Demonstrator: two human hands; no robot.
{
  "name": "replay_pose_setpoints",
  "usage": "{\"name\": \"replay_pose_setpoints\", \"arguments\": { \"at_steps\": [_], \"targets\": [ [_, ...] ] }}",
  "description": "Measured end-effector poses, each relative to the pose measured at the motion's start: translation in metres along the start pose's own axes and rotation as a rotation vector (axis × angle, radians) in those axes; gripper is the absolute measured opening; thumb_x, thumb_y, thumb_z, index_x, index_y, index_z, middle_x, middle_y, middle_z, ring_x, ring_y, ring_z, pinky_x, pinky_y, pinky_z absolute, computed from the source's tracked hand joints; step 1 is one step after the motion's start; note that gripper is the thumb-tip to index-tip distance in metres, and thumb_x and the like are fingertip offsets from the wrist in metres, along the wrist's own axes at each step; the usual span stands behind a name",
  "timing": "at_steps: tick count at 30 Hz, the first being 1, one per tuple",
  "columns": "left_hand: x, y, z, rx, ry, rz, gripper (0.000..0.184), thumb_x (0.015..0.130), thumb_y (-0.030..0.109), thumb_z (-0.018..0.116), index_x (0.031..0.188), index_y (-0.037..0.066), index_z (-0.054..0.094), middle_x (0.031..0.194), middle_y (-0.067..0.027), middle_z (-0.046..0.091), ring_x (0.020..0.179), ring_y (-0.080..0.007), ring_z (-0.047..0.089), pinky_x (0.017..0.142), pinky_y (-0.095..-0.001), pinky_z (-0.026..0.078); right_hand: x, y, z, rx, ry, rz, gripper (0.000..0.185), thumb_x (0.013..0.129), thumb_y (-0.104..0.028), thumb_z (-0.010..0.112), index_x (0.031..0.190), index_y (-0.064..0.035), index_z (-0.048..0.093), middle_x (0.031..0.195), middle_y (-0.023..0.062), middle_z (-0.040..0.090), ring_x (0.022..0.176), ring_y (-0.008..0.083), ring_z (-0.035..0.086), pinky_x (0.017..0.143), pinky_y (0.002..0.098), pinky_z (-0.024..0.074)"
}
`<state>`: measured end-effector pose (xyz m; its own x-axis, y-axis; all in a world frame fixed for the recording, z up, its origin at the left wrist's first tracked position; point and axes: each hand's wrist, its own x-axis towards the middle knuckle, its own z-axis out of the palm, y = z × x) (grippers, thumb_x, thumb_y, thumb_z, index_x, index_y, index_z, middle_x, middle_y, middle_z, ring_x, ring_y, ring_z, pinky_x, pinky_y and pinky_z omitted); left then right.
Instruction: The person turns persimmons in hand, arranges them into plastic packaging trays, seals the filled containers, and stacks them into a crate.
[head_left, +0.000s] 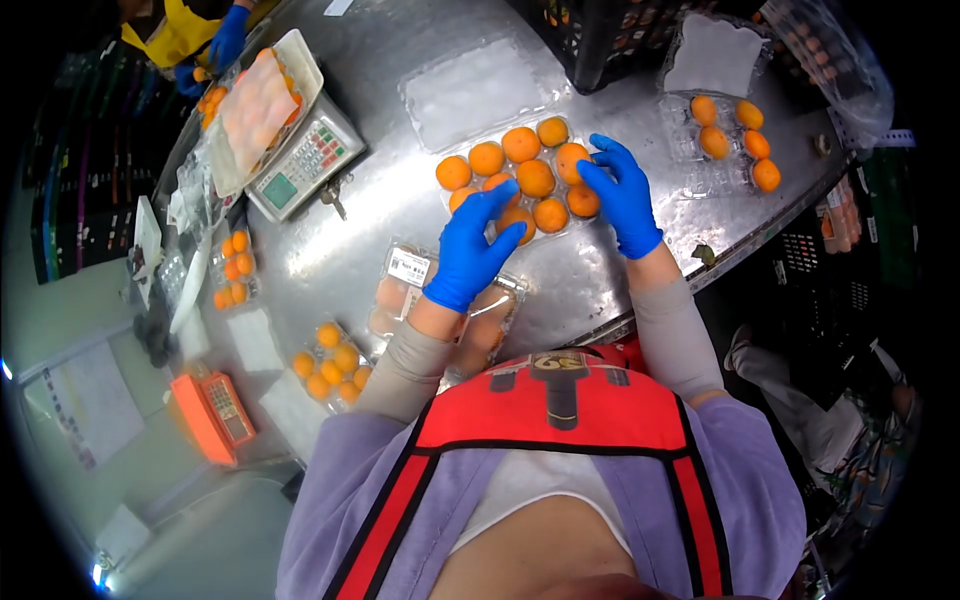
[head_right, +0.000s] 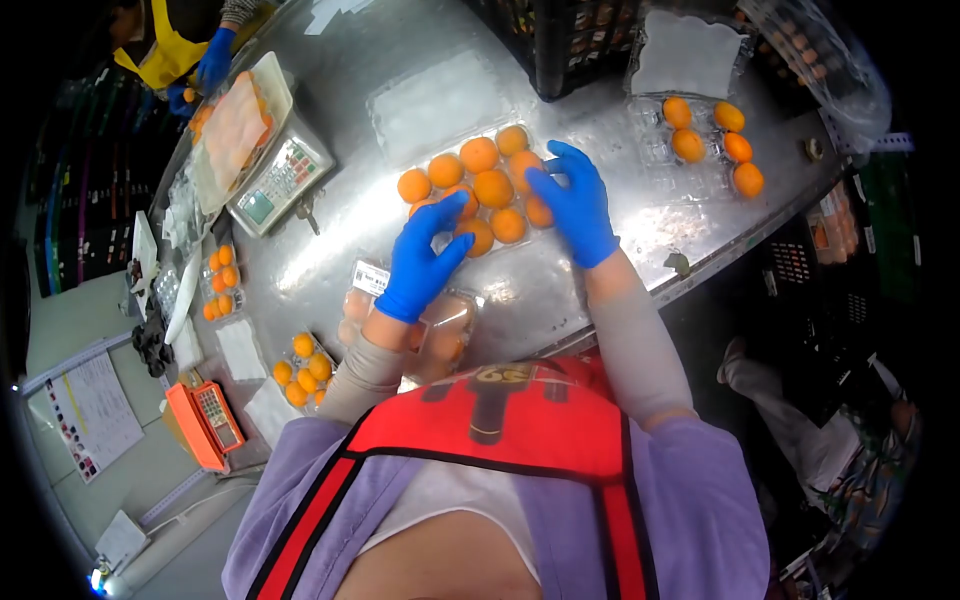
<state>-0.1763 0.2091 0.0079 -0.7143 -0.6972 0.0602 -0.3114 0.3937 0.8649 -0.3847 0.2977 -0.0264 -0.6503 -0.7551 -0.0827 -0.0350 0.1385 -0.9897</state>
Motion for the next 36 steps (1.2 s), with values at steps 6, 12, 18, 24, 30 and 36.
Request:
{"name": "replay_pose_setpoints", "arguments": {
  "at_steps": [6, 12, 18, 24, 30, 36],
  "targets": [
    [0.016, 0.058, -0.009, -0.211, 0.016, 0.145, 0.073, 0.072, 0.014, 0.076, 0.135, 0.009, 0.041, 0.134, -0.0103, 0.046, 0.119, -0.0258, 0.049, 0.095, -0.0369, 0.043, -0.037, -0.074, 0.01, 0.697, -0.327, 0.185, 0.045, 0.09, -0.029, 0.049, 0.122, 0.0025, 0.052, 0.115, 0.0103, 0.059, 0.108, 0.0189, 0.055, 0.095, 0.0311, 0.0404],
    [0.019, 0.073, -0.012, -0.25, -0.003, 0.286, 0.082, 0.064, 0.017, 0.082, 0.134, 0.008, 0.041, 0.138, -0.0139, 0.041, 0.129, -0.0304, 0.038, 0.105, -0.041, 0.032, -0.05, -0.084, 0.018, 0.887, -0.435, 0.202, 0.047, 0.091, -0.032, 0.044, 0.121, 0.0034, 0.052, 0.116, 0.0113, 0.058, 0.109, 0.0195, 0.055, 0.097, 0.0324, 0.04],
    [0.021, 0.079, -0.01, -0.111, 0.012, 0.35, 0.082, 0.059, 0.014, 0.083, 0.13, 0.006, 0.043, 0.136, -0.0124, 0.042, 0.129, -0.0277, 0.037, 0.106, -0.0397, 0.03, -0.056, -0.07, 0.016, 1.052, -0.482, 0.272, 0.042, 0.09, -0.029, 0.049, 0.117, 0.0032, 0.054, 0.114, 0.0109, 0.059, 0.107, 0.0183, 0.056, 0.094, 0.032, 0.0429],
    [0.018, 0.074, -0.011, -0.297, -0.035, 0.279, 0.077, 0.064, 0.023, 0.081, 0.129, 0.006, 0.046, 0.138, -0.0131, 0.04, 0.13, -0.028, 0.036, 0.107, -0.04, 0.029, -0.056, -0.077, 0.011, 0.729, -0.417, -0.009, 0.043, 0.09, -0.031, 0.053, 0.118, 0.0011, 0.053, 0.118, 0.0109, 0.056, 0.113, 0.019, 0.052, 0.096, 0.0323, 0.041],
    [0.013, 0.071, -0.003, -1.162, -0.123, -0.069, 0.079, 0.07, 0.023, 0.077, 0.137, 0.008, 0.037, 0.144, -0.0102, 0.035, 0.133, -0.0262, 0.032, 0.108, -0.0379, 0.029, -0.057, -0.092, 0.008, 0.392, -0.249, -0.268, 0.055, 0.087, -0.031, 0.062, 0.13, -0.0024, 0.043, 0.13, 0.0095, 0.048, 0.12, 0.0212, 0.046, 0.1, 0.0333, 0.0363],
    [0.011, 0.074, -0.001, -1.139, -0.121, -0.119, 0.104, 0.064, 0.049, 0.08, 0.142, 0.005, 0.028, 0.141, -0.008, 0.036, 0.129, -0.0237, 0.038, 0.107, -0.0345, 0.029, -0.062, -0.092, 0.025, 0.571, -0.359, -0.123, 0.084, 0.081, -0.05, 0.063, 0.14, -0.0019, 0.028, 0.132, 0.0139, 0.045, 0.121, 0.022, 0.046, 0.102, 0.0334, 0.0352]
  ]
}}
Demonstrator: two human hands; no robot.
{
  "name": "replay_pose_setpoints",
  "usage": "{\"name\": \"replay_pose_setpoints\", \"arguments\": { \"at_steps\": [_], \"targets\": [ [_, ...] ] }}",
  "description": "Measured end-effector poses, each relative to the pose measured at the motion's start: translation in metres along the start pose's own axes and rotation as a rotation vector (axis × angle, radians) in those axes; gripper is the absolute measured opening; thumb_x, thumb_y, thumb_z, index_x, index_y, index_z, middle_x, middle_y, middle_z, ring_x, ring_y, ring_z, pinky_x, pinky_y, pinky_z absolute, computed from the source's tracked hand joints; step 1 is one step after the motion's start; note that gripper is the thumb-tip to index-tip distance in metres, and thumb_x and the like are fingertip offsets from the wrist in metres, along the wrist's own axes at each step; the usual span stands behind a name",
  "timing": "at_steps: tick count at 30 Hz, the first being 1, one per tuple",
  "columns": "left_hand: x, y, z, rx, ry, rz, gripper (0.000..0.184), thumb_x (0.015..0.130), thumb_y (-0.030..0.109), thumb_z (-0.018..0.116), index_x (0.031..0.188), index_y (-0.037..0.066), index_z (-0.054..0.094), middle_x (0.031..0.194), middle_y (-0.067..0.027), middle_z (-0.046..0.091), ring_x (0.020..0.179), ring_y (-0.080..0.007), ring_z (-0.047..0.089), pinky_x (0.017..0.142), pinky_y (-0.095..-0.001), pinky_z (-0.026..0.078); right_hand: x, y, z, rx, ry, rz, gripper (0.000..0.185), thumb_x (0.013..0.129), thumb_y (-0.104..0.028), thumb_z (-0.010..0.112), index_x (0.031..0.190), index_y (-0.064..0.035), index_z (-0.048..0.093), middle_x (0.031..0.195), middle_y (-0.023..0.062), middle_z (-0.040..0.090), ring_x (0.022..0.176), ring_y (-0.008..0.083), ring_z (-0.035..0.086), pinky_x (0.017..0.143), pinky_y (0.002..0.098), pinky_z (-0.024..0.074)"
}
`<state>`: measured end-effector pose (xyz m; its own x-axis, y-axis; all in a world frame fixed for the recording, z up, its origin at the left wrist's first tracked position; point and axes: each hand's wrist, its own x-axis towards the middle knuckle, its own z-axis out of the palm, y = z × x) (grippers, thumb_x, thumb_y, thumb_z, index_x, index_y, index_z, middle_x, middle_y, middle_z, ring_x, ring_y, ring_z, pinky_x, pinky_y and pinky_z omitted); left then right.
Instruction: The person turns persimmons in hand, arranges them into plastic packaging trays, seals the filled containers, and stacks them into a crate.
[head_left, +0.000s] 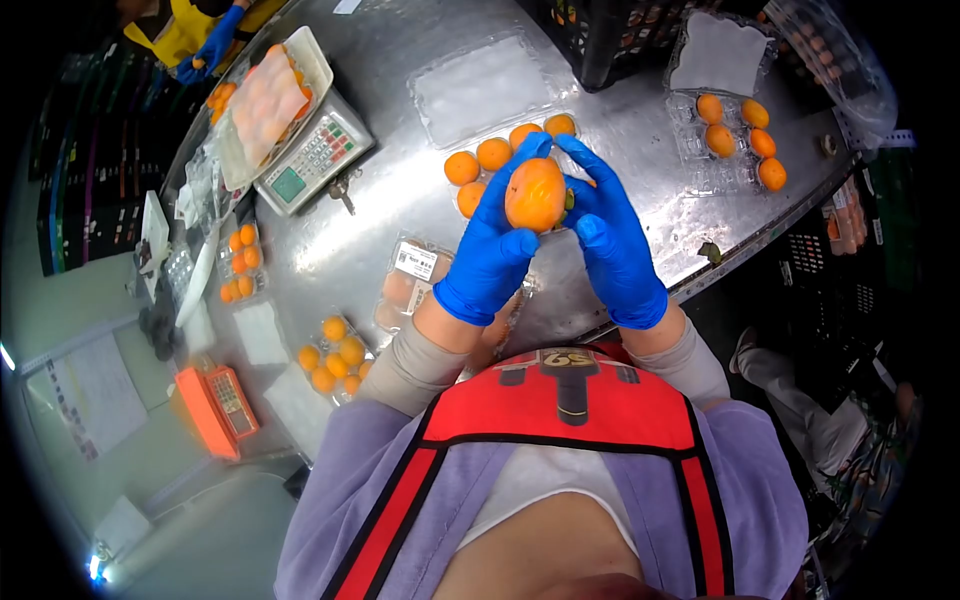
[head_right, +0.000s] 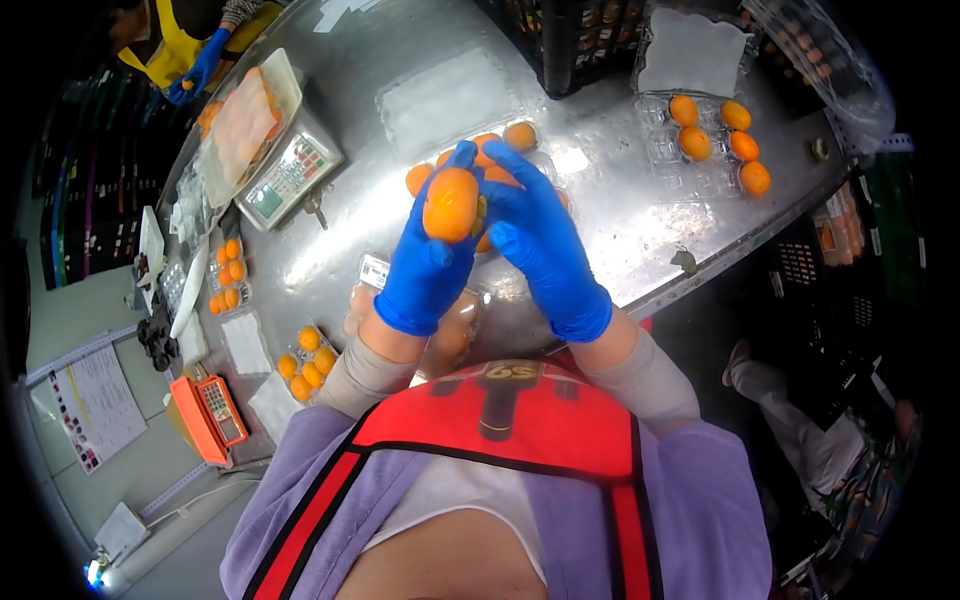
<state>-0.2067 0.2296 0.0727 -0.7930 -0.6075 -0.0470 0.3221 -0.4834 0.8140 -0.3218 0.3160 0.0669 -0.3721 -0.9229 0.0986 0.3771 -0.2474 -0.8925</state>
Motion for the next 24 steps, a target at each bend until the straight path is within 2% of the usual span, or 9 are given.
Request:
{"name": "replay_pose_setpoints", "arguments": {
  "at_steps": [2, 9, 12, 14, 15, 18, 20, 24],
  "targets": [
    [-0.001, 0.004, 0.003, 0.011, -0.017, -0.026, 0.105, 0.063, 0.049, 0.08, 0.143, 0.005, 0.026, 0.14, -0.0077, 0.037, 0.128, -0.0233, 0.039, 0.107, -0.0343, 0.03, -0.001, 0.005, 0.004, 0.218, -0.007, 0.044, 0.069, 0.086, -0.027, 0.063, 0.141, -0.0042, 0.027, 0.128, 0.0087, 0.047, 0.114, 0.0151, 0.048, 0.095, 0.0273, 0.0387],
    [0.002, 0.003, 0.003, 0.179, 0.006, 0.009, 0.113, 0.059, 0.053, 0.08, 0.144, 0.006, 0.023, 0.141, -0.0086, 0.036, 0.128, -0.0234, 0.039, 0.106, -0.0348, 0.031, 0.001, -0.004, 0.008, 0.179, 0.002, 0.06, 0.072, 0.083, -0.021, 0.066, 0.141, -0.0041, 0.026, 0.123, 0.009, 0.049, 0.112, 0.0157, 0.049, 0.095, 0.028, 0.0393],
    [0.004, 0.002, -0.003, 0.237, -0.041, 0.068, 0.113, 0.061, 0.055, 0.079, 0.145, 0.007, 0.021, 0.142, -0.0097, 0.034, 0.129, -0.0246, 0.038, 0.106, -0.0366, 0.032, 0.002, -0.003, 0.005, 0.06, -0.022, -0.023, 0.075, 0.08, -0.018, 0.067, 0.142, -0.0048, 0.026, 0.12, 0.0084, 0.05, 0.111, 0.0171, 0.05, 0.096, 0.0295, 0.0391],
    [0.005, -0.007, -0.017, 0.273, -0.052, 0.153, 0.111, 0.064, 0.057, 0.076, 0.146, 0.009, 0.019, 0.143, -0.0112, 0.032, 0.13, -0.0258, 0.037, 0.107, -0.0384, 0.031, 0.003, 0.005, 0.004, -0.149, 0.04, -0.241, 0.077, 0.077, -0.014, 0.068, 0.142, -0.0047, 0.026, 0.121, 0.0095, 0.049, 0.112, 0.0186, 0.05, 0.097, 0.0313, 0.0388],
    [0.005, -0.006, -0.017, 0.273, -0.052, 0.152, 0.111, 0.064, 0.057, 0.076, 0.146, 0.009, 0.019, 0.143, -0.0112, 0.032, 0.13, -0.0258, 0.037, 0.107, -0.0384, 0.031, 0.003, 0.004, 0.003, -0.149, 0.04, -0.24, 0.077, 0.077, -0.014, 0.068, 0.142, -0.0047, 0.026, 0.121, 0.0095, 0.049, 0.112, 0.0186, 0.05, 0.097, 0.0313, 0.0388],
    [0.005, 0.0, -0.015, 0.229, 0.013, 0.108, 0.107, 0.066, 0.059, 0.073, 0.145, 0.009, 0.021, 0.141, -0.0136, 0.034, 0.129, -0.0272, 0.038, 0.105, -0.0392, 0.033, 0.002, 0.003, 0.001, -0.32, 0.097, -0.283, 0.077, 0.074, -0.009, 0.069, 0.14, -0.0038, 0.029, 0.126, 0.0123, 0.046, 0.114, 0.0213, 0.049, 0.098, 0.0334, 0.0385],
    [0.005, 0.004, -0.019, 0.238, -0.038, 0.023, 0.101, 0.07, 0.059, 0.07, 0.144, 0.009, 0.024, 0.14, -0.0146, 0.037, 0.128, -0.028, 0.04, 0.103, -0.0389, 0.037, 0.003, 0.003, -0.001, -0.48, 0.11, -0.362, 0.076, 0.071, -0.007, 0.071, 0.136, -0.0027, 0.033, 0.132, 0.0157, 0.043, 0.116, 0.024, 0.049, 0.099, 0.0356, 0.0383],
    [0.004, 0.013, -0.02, 0.215, -0.096, -0.068, 0.096, 0.072, 0.056, 0.069, 0.143, 0.009, 0.025, 0.138, -0.0148, 0.039, 0.127, -0.0282, 0.041, 0.101, -0.0388, 0.04, 0.002, 0.002, -0.002, -0.633, 0.113, -0.413, 0.075, 0.069, -0.006, 0.071, 0.135, -0.003, 0.035, 0.132, 0.0162, 0.044, 0.115, 0.0266, 0.049, 0.098, 0.0363, 0.0394]
  ]
}}
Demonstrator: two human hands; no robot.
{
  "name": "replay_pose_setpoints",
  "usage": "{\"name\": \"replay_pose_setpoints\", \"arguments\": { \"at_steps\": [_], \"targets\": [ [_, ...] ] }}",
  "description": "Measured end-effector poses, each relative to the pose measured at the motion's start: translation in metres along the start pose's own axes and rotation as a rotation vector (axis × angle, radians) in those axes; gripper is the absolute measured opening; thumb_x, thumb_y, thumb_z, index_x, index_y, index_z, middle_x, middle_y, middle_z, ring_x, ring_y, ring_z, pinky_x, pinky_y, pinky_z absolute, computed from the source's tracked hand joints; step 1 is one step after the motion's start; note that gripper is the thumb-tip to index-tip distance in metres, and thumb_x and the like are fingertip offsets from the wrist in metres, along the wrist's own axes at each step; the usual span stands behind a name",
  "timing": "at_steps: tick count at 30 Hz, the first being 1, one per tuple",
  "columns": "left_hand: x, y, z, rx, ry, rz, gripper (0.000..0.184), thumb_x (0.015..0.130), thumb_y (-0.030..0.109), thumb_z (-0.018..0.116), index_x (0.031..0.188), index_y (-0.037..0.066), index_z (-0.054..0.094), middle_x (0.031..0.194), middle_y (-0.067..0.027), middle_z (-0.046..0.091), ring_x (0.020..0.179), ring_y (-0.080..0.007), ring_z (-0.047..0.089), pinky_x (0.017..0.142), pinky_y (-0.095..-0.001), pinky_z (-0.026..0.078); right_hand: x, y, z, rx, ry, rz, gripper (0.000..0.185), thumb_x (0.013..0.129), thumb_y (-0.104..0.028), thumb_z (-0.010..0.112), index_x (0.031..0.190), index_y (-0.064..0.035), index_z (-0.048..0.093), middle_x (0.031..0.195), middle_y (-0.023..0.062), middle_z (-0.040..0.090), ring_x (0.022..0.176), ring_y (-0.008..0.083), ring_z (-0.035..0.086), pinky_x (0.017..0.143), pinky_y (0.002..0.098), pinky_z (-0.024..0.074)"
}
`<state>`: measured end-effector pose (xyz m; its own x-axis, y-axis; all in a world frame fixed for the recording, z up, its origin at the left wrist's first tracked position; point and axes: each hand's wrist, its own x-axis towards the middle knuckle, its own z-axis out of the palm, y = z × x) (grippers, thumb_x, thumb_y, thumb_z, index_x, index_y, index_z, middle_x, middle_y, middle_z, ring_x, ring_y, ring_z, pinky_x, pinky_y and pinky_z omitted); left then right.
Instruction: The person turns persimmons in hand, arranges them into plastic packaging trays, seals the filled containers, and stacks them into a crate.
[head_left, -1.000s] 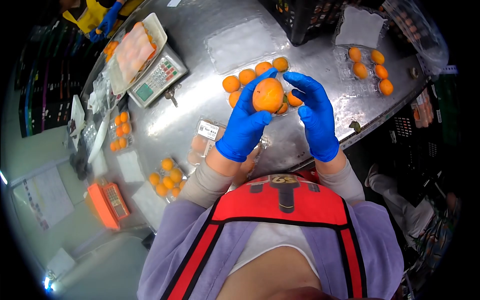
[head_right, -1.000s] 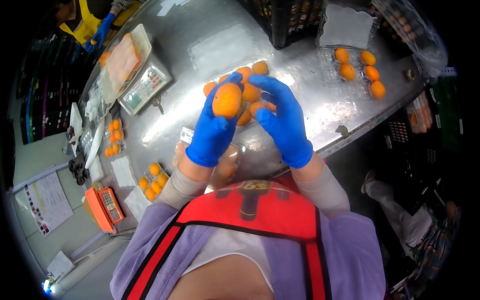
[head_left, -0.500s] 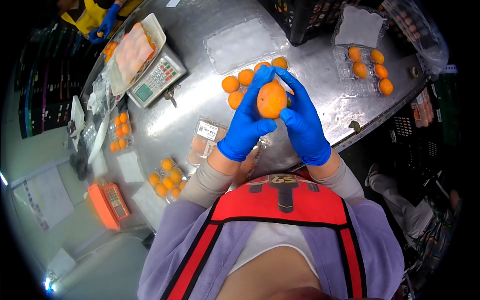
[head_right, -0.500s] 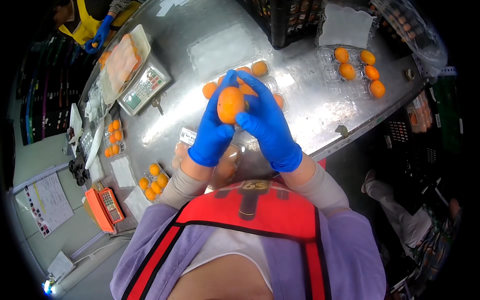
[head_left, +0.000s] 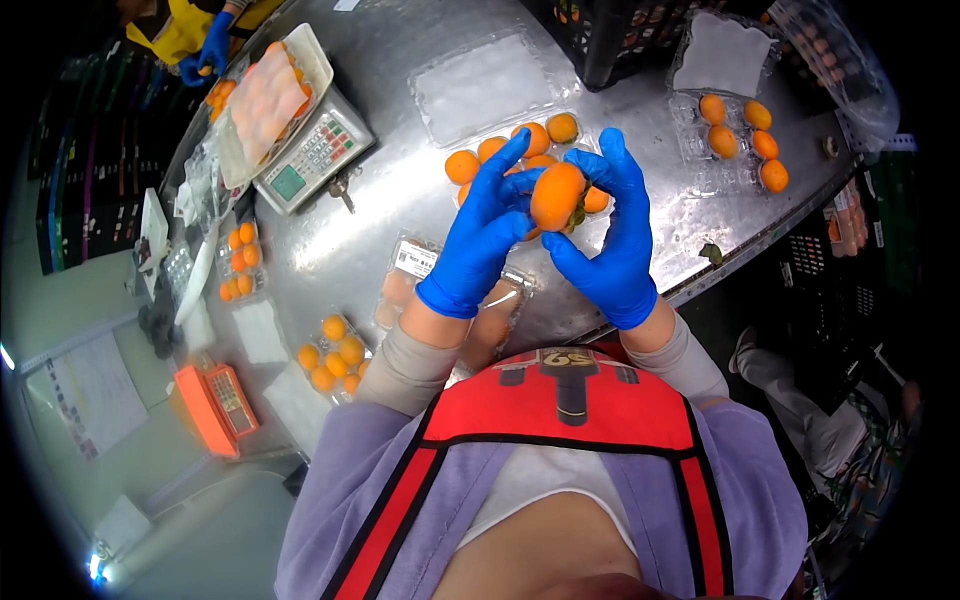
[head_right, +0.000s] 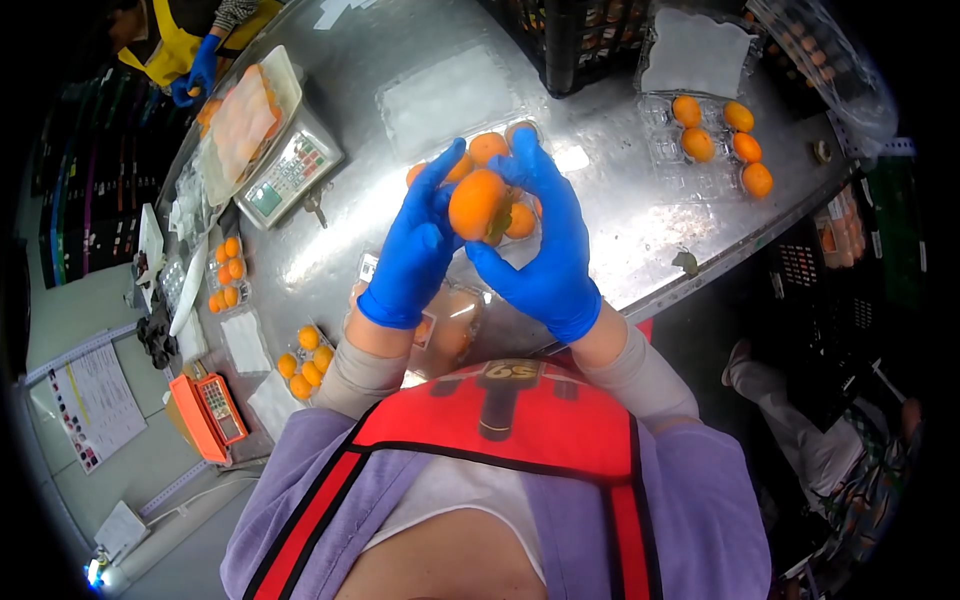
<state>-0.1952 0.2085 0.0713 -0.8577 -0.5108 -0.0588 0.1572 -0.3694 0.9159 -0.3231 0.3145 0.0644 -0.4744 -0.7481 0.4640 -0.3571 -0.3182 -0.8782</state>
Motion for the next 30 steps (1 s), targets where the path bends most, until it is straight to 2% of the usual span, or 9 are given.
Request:
{"name": "replay_pose_setpoints", "arguments": {
  "at_steps": [2, 5, 12, 14, 15, 17, 21, 27, 30],
  "targets": [
    [-0.001, -0.001, -0.004, -0.043, 0.04, -0.133, 0.096, 0.071, 0.054, 0.07, 0.143, 0.008, 0.025, 0.136, -0.0142, 0.04, 0.126, -0.0275, 0.042, 0.101, -0.0375, 0.039, 0.003, -0.001, 0.0, -0.104, 0.019, -0.131, 0.073, 0.068, -0.006, 0.072, 0.133, -0.0029, 0.039, 0.128, 0.0143, 0.049, 0.112, 0.0286, 0.051, 0.094, 0.0368, 0.0411],
    [0.0, 0.0, -0.001, -0.065, 0.059, -0.151, 0.094, 0.071, 0.051, 0.072, 0.142, 0.007, 0.027, 0.136, -0.0141, 0.041, 0.126, -0.0272, 0.042, 0.102, -0.0363, 0.038, 0.001, 0.0, -0.002, -0.257, 0.005, -0.219, 0.07, 0.066, -0.005, 0.073, 0.13, -0.0027, 0.043, 0.124, 0.0124, 0.053, 0.109, 0.0297, 0.053, 0.092, 0.0371, 0.0422],
    [-0.002, 0.014, 0.005, -0.055, 0.016, -0.116, 0.09, 0.071, 0.043, 0.075, 0.14, 0.006, 0.032, 0.136, -0.0129, 0.04, 0.126, -0.0268, 0.042, 0.103, -0.0357, 0.037, 0.004, 0.002, -0.001, -0.292, -0.072, -0.338, 0.07, 0.067, -0.009, 0.074, 0.129, -0.003, 0.044, 0.124, 0.0123, 0.053, 0.112, 0.0305, 0.051, 0.093, 0.0375, 0.0417],
    [-0.003, 0.015, 0.005, -0.035, 0.068, -0.079, 0.093, 0.069, 0.037, 0.078, 0.141, 0.006, 0.029, 0.135, -0.0129, 0.042, 0.124, -0.0255, 0.044, 0.102, -0.0363, 0.038, 0.006, -0.004, -0.002, -0.1, -0.061, -0.196, 0.068, 0.07, -0.012, 0.074, 0.13, -0.0037, 0.044, 0.132, 0.0146, 0.046, 0.12, 0.0304, 0.047, 0.097, 0.0382, 0.0393],
    [-0.003, 0.015, 0.005, -0.034, 0.067, -0.079, 0.093, 0.069, 0.037, 0.078, 0.141, 0.006, 0.029, 0.135, -0.0129, 0.042, 0.124, -0.0255, 0.044, 0.102, -0.0363, 0.038, 0.007, -0.005, -0.003, -0.1, -0.061, -0.196, 0.068, 0.07, -0.012, 0.074, 0.13, -0.0037, 0.044, 0.132, 0.0146, 0.046, 0.12, 0.0304, 0.047, 0.097, 0.0382, 0.0393],
    [-0.003, 0.014, 0.005, 0.027, 0.083, 0.019, 0.096, 0.067, 0.019, 0.078, 0.145, 0.013, 0.023, 0.12, -0.0103, 0.052, 0.115, -0.0227, 0.05, 0.102, -0.0384, 0.036, 0.007, -0.006, -0.005, 0.063, -0.045, -0.03, 0.065, 0.075, -0.017, 0.071, 0.131, -0.0042, 0.042, 0.14, 0.0166, 0.036, 0.125, 0.0289, 0.042, 0.102, 0.0395, 0.0358],
    [-0.004, 0.015, 0.005, 0.13, 0.079, 0.069, 0.102, 0.065, 0.018, 0.08, 0.146, 0.012, 0.019, 0.118, -0.0096, 0.054, 0.115, -0.0226, 0.05, 0.103, -0.0395, 0.034, -0.001, 0.016, -0.003, 0.336, -0.045, 0.083, 0.062, 0.079, -0.022, 0.069, 0.132, -0.0051, 0.042, 0.144, 0.0177, 0.03, 0.128, 0.0278, 0.039, 0.102, 0.0397, 0.0355],
    [-0.003, 0.01, 0.005, 0.312, 0.08, 0.248, 0.107, 0.064, 0.02, 0.082, 0.147, 0.011, 0.015, 0.118, -0.0084, 0.055, 0.116, -0.0229, 0.05, 0.107, -0.0418, 0.03, 0.002, -0.001, 0.004, 0.735, -0.117, 0.367, 0.077, 0.081, -0.026, 0.068, 0.142, -0.0052, 0.027, 0.13, 0.0137, 0.046, 0.121, 0.0221, 0.046, 0.098, 0.0339, 0.0395],
    [-0.003, 0.009, 0.002, 0.473, 0.04, 0.286, 0.11, 0.066, 0.026, 0.083, 0.147, 0.008, 0.011, 0.127, -0.0116, 0.05, 0.121, -0.0252, 0.047, 0.103, -0.0381, 0.035, 0.001, 0.0, 0.006, 0.814, -0.137, 0.437, 0.085, 0.08, -0.023, 0.069, 0.145, -0.0052, 0.018, 0.123, 0.0112, 0.051, 0.118, 0.0194, 0.048, 0.097, 0.0323, 0.0399]
  ]
}}
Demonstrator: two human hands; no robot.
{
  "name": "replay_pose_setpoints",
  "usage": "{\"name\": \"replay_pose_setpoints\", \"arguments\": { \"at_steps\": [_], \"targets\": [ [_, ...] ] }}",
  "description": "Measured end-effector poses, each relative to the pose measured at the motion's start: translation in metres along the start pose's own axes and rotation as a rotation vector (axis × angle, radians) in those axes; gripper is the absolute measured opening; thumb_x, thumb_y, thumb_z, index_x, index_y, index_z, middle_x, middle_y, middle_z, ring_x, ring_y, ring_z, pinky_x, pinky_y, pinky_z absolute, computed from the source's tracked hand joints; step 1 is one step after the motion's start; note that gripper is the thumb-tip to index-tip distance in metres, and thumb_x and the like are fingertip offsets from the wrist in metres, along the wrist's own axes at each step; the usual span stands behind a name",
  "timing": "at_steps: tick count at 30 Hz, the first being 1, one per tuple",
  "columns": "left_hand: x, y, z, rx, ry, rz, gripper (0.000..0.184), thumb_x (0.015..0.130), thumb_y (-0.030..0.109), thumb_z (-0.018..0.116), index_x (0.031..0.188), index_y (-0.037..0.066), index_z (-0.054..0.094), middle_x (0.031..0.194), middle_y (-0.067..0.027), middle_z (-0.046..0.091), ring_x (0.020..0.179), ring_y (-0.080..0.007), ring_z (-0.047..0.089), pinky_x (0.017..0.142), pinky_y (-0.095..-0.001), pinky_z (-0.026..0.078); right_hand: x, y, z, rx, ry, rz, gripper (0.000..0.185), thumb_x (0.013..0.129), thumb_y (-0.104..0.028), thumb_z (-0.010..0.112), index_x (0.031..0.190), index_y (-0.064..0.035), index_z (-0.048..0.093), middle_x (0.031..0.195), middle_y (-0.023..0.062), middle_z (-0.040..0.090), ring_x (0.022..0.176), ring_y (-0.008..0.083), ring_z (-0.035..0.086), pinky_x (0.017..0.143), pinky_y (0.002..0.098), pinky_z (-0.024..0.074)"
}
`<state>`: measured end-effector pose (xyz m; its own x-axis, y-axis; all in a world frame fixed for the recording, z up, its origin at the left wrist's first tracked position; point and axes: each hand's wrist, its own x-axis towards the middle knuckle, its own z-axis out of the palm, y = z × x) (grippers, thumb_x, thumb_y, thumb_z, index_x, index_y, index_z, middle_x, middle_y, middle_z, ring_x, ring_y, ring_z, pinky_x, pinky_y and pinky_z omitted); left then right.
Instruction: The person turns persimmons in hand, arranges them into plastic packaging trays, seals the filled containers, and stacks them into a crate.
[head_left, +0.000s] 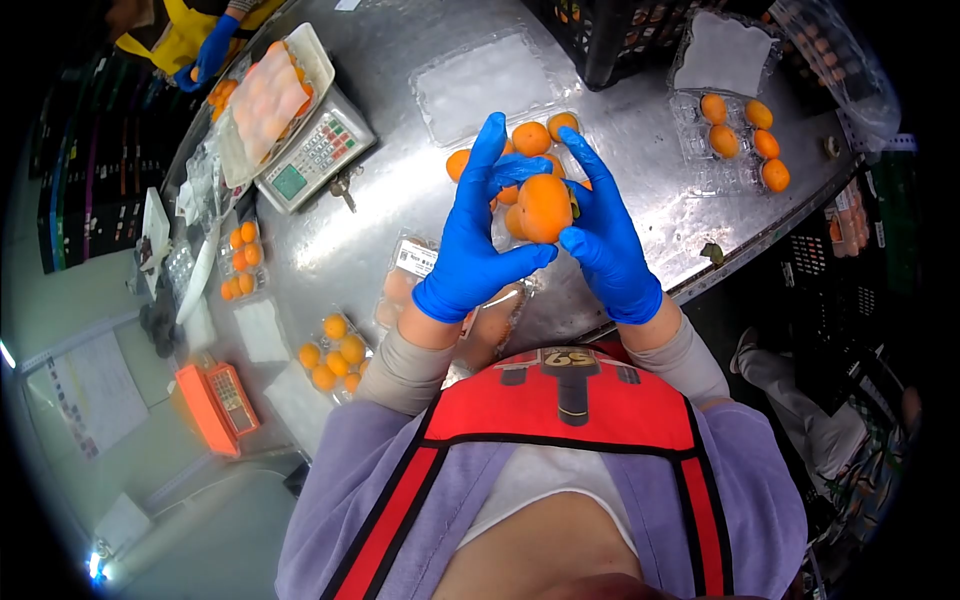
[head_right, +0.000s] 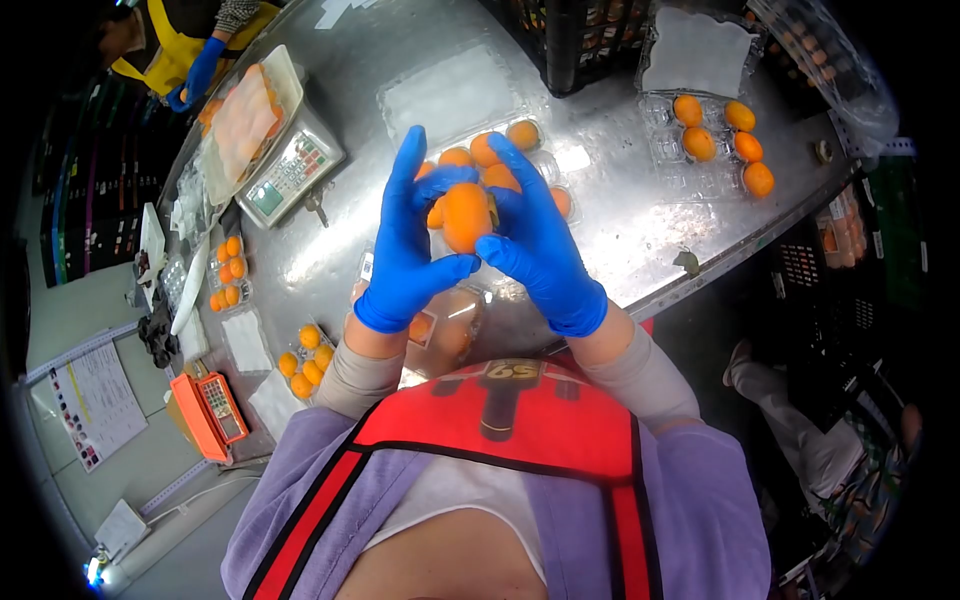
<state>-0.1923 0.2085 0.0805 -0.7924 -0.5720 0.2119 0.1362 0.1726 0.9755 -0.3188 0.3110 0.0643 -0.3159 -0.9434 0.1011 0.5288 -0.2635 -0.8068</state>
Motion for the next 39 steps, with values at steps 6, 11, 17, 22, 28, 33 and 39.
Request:
{"name": "replay_pose_setpoints", "arguments": {
  "at_steps": [6, 11, 17, 22, 28, 33, 39],
  "targets": [
    [-0.002, -0.008, -0.01, -0.098, -0.005, -0.065, 0.115, 0.064, 0.038, 0.081, 0.148, 0.016, 0.006, 0.138, -0.0131, 0.039, 0.132, -0.0297, 0.035, 0.108, -0.0441, 0.027, -0.001, 0.0, -0.008, -0.563, 0.058, -0.353, 0.085, 0.072, -0.012, 0.07, 0.143, -0.0056, 0.024, 0.124, 0.0139, 0.05, 0.116, 0.0229, 0.05, 0.098, 0.0352, 0.0384],
    [-0.004, -0.014, -0.008, -0.646, -0.073, -0.388, 0.11, 0.064, 0.04, 0.079, 0.148, 0.018, 0.01, 0.133, -0.0139, 0.043, 0.124, -0.0277, 0.043, 0.101, -0.0402, 0.038, -0.002, -0.001, -0.009, -0.903, 0.028, -0.523, 0.087, 0.066, -0.004, 0.068, 0.14, -0.0006, 0.024, 0.125, 0.0137, 0.05, 0.118, 0.0257, 0.049, 0.107, 0.0421, 0.0282],
    [-0.003, -0.008, -0.004, -0.679, -0.101, -0.379, 0.103, 0.067, 0.044, 0.077, 0.145, 0.007, 0.019, 0.141, -0.0149, 0.035, 0.131, -0.0313, 0.035, 0.105, -0.0416, 0.035, 0.0, 0.0, -0.003, -0.959, 0.0, -0.572, 0.074, 0.066, -0.003, 0.072, 0.132, -0.0023, 0.039, 0.122, 0.0118, 0.052, 0.113, 0.029, 0.052, 0.094, 0.0377, 0.0412],
    [-0.005, -0.012, -0.007, -0.636, -0.066, -0.326, 0.097, 0.069, 0.038, 0.077, 0.143, 0.005, 0.024, 0.141, -0.015, 0.035, 0.131, -0.0301, 0.036, 0.106, -0.0391, 0.033, 0.004, -0.006, 0.005, -0.808, -0.042, -0.489, 0.07, 0.067, -0.005, 0.071, 0.131, -0.0026, 0.041, 0.126, 0.013, 0.051, 0.118, 0.0286, 0.049, 0.097, 0.0383, 0.039],
    [-0.005, -0.009, -0.005, -0.581, -0.01, -0.329, 0.096, 0.067, 0.03, 0.08, 0.143, 0.006, 0.025, 0.129, -0.0122, 0.048, 0.122, -0.026, 0.047, 0.102, -0.0356, 0.039, 0.005, -0.003, -0.003, -0.658, 0.018, -0.295, 0.063, 0.075, -0.009, 0.065, 0.132, -0.0016, 0.04, 0.126, 0.014, 0.051, 0.121, 0.0271, 0.048, 0.101, 0.0377, 0.0355],
    [-0.005, -0.009, -0.001, -0.601, 0.015, -0.322, 0.101, 0.062, 0.022, 0.083, 0.143, 0.007, 0.024, 0.125, -0.0116, 0.051, 0.118, -0.0249, 0.05, 0.1, -0.0343, 0.04, 0.007, -0.007, 0.014, -0.491, 0.091, -0.261, 0.06, 0.081, -0.01, 0.06, 0.135, -0.0007, 0.036, 0.115, 0.0117, 0.058, 0.11, 0.0207, 0.054, 0.099, 0.0339, 0.0375],
    [-0.008, -0.011, 0.005, -0.689, 0.047, -0.257, 0.099, 0.064, 0.018, 0.081, 0.144, 0.007, 0.022, 0.128, -0.0126, 0.049, 0.119, -0.0256, 0.049, 0.102, -0.0353, 0.039, 0.007, -0.005, 0.013, -0.24, 0.103, -0.206, 0.054, 0.086, -0.007, 0.053, 0.136, 0.0001, 0.035, 0.112, 0.0107, 0.058, 0.106, 0.0174, 0.055, 0.097, 0.032, 0.039]
  ]
}}
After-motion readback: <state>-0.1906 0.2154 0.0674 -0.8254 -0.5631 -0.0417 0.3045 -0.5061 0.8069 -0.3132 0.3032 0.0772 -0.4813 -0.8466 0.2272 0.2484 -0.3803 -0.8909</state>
